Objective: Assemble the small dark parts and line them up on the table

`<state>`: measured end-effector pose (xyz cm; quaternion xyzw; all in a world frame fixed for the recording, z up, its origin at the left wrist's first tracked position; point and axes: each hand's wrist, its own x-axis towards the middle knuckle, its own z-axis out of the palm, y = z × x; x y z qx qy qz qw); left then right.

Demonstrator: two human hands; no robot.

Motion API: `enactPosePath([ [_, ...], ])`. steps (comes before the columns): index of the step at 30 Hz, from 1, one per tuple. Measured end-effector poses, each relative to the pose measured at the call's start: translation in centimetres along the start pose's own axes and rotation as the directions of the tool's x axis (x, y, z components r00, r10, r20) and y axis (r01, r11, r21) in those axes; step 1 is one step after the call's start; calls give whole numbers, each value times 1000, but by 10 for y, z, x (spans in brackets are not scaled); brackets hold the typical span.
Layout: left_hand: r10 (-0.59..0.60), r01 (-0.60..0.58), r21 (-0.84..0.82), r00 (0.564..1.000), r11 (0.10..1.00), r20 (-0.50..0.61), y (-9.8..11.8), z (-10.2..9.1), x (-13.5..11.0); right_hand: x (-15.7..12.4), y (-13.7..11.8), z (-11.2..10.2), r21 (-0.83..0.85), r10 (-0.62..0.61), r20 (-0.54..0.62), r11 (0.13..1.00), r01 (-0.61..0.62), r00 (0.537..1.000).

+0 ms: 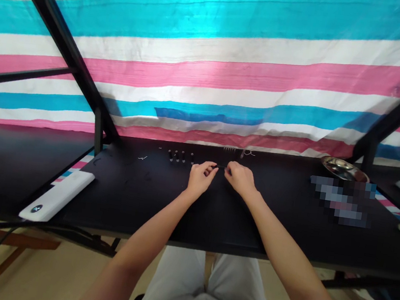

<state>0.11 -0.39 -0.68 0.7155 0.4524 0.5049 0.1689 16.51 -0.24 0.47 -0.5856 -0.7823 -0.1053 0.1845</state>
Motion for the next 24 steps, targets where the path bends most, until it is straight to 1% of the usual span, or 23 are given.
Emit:
enactPosePath([
  [2,-9,9,-8,1000,1000,-1,2,0,0,0,0,0,21,-39,-45,999,40,998],
  [5,-54,53,-43,998,998,-22,4,-1,0,0,1,2,52,-87,-101,994,92,991],
  [8,-84,82,-87,996,993,-13,3,-1,0,-1,3,5,64,-119,-130,990,128,984],
  [13,-99,100,-150,995,984,16,1,0,-1,-2,4,7,69,-136,-128,987,146,982],
  [19,-137,142,-222,990,965,38,6,0,-2,-2,4,7,96,-150,-129,982,163,980],
  [24,-145,156,-229,987,961,67,9,-1,-1,-2,2,5,79,-154,-117,983,164,981],
])
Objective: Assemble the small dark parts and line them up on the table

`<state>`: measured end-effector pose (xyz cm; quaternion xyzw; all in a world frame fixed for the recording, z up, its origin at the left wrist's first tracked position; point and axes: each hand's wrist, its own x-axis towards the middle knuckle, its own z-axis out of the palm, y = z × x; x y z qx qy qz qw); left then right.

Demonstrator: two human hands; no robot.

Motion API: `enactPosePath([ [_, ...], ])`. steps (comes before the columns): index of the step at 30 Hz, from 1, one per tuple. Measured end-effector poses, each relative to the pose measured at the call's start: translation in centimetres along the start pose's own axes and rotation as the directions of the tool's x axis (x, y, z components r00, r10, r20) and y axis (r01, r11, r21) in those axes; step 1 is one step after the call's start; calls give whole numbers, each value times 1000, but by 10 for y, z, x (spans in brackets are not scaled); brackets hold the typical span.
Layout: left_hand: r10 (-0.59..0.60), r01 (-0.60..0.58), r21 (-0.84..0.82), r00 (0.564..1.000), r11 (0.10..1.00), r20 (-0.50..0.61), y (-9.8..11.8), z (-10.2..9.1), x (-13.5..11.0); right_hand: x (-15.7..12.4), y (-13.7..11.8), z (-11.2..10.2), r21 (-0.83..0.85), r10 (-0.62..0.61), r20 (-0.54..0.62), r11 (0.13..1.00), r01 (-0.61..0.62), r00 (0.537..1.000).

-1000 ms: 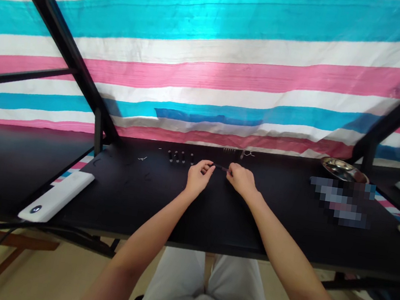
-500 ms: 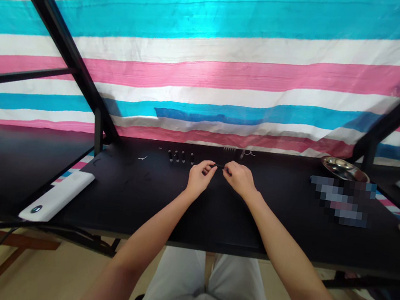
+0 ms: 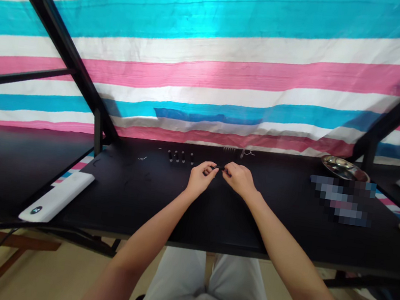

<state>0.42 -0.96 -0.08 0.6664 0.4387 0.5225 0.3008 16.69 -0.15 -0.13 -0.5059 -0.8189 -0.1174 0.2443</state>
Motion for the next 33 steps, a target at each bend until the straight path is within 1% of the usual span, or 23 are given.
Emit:
enactPosePath([
  [4,-13,13,0,1000,1000,-2,1,0,0,0,0,2,22,1,-3,1000,-1,1000],
  [8,-44,44,-38,999,998,-6,1,0,1,0,0,3,63,9,-12,998,-8,1000],
  [12,-133,131,-138,991,982,-6,-6,2,2,0,-4,2,139,41,-9,990,-39,999],
  [15,-188,190,-185,982,964,26,-10,4,3,-1,-8,2,198,59,-14,979,-55,998],
  [19,-187,195,-146,980,970,72,-10,5,2,-2,-12,5,227,73,-23,972,-66,997],
  [22,-187,195,-98,979,976,78,-9,4,1,-2,-12,5,243,75,-23,968,-67,997],
  [26,-192,198,-79,978,977,82,-10,3,2,-2,-12,4,277,79,-7,958,-74,997],
  [33,-158,160,-15,983,987,92,-16,1,2,-2,-11,7,331,17,-4,944,-15,1000],
])
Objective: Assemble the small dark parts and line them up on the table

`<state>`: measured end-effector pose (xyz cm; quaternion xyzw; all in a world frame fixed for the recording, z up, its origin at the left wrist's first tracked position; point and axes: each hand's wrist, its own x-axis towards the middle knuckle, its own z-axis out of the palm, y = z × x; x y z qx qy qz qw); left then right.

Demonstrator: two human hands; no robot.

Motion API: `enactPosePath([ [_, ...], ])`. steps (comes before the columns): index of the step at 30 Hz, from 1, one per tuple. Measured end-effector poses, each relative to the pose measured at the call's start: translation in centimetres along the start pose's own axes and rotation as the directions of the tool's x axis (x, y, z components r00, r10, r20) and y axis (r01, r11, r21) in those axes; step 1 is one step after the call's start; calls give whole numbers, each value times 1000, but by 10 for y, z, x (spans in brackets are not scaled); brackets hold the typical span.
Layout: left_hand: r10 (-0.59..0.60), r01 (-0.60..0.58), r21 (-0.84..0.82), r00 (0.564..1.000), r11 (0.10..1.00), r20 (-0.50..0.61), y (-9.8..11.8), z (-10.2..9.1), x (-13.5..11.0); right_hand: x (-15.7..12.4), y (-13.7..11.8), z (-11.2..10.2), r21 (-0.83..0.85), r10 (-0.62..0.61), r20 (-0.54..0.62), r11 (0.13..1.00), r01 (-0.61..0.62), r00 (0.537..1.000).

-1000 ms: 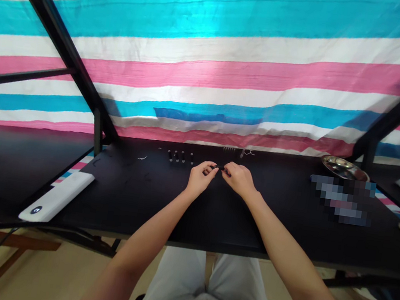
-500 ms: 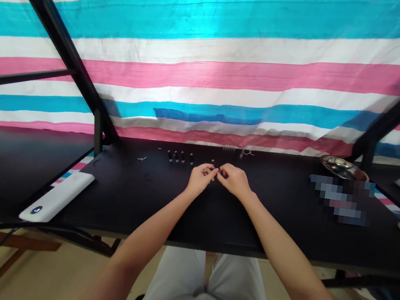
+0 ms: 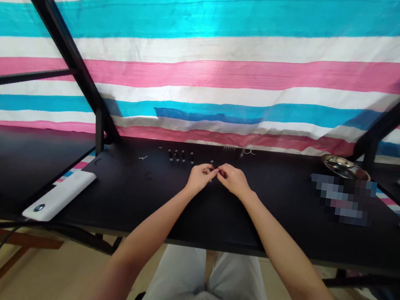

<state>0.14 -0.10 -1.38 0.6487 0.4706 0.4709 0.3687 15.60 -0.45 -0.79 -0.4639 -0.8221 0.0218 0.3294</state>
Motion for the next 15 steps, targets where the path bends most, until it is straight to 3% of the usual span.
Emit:
enactPosePath([
  [7,34,6,296,991,955,-131,-5,-13,12,0,4,1,7,-12,120,1000,12,993],
  [11,5,103,581,983,807,-181,-8,-25,27,0,5,-2,1,4,162,1000,-4,987],
  [15,-60,161,723,985,672,-164,-12,-26,36,1,5,-2,3,15,188,1000,-16,982],
])
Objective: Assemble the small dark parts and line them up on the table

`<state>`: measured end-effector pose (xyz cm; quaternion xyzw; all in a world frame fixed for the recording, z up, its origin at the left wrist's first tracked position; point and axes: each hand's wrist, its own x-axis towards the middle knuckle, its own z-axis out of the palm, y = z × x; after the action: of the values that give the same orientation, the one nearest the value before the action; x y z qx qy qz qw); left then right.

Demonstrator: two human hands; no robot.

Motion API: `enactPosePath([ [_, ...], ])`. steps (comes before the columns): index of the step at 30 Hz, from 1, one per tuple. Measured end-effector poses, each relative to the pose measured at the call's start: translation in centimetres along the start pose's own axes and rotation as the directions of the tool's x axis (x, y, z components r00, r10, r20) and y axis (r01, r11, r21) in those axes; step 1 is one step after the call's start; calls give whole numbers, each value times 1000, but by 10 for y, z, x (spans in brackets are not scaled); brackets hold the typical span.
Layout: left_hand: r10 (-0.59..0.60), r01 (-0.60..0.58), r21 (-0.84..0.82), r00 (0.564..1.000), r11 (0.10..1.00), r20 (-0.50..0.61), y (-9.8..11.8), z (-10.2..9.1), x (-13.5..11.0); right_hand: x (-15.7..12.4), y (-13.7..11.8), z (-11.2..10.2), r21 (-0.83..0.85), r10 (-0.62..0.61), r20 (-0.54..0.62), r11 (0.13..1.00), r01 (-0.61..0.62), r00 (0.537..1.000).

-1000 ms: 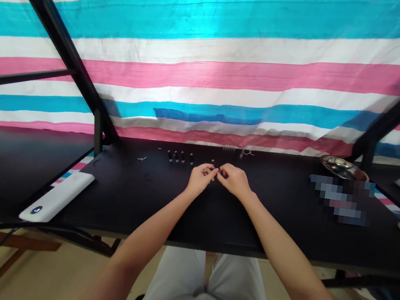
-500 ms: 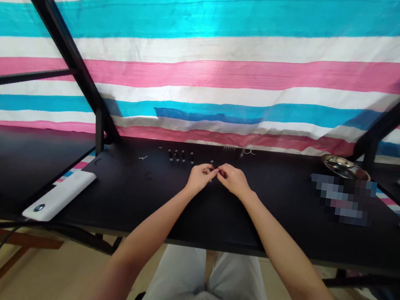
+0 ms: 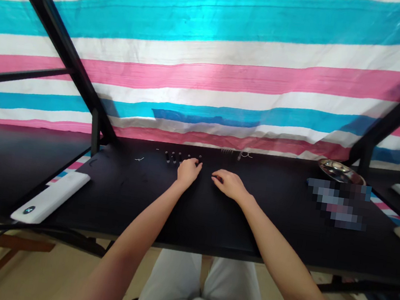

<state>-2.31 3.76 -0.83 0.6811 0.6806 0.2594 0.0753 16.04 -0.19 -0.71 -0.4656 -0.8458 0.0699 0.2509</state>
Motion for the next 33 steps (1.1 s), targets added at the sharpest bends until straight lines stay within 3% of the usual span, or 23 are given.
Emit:
enactPosePath([
  [5,-57,54,114,998,992,24,2,6,2,0,0,-1,12,-3,6,1000,3,1000],
  [12,-124,115,146,991,983,54,8,6,7,0,2,-2,17,-13,4,1000,13,1000],
  [21,-130,102,210,984,972,125,14,-2,8,1,2,-5,-8,16,27,1000,-16,1000],
  [25,-140,71,286,963,955,228,24,-18,3,0,13,-10,-95,155,5,984,-154,988],
  [28,-110,9,318,946,948,303,33,-26,-5,-1,30,-10,-138,302,-33,943,-304,953],
  [33,80,-199,266,914,943,398,45,-21,-15,-4,58,-2,-140,417,-131,890,-434,899],
])
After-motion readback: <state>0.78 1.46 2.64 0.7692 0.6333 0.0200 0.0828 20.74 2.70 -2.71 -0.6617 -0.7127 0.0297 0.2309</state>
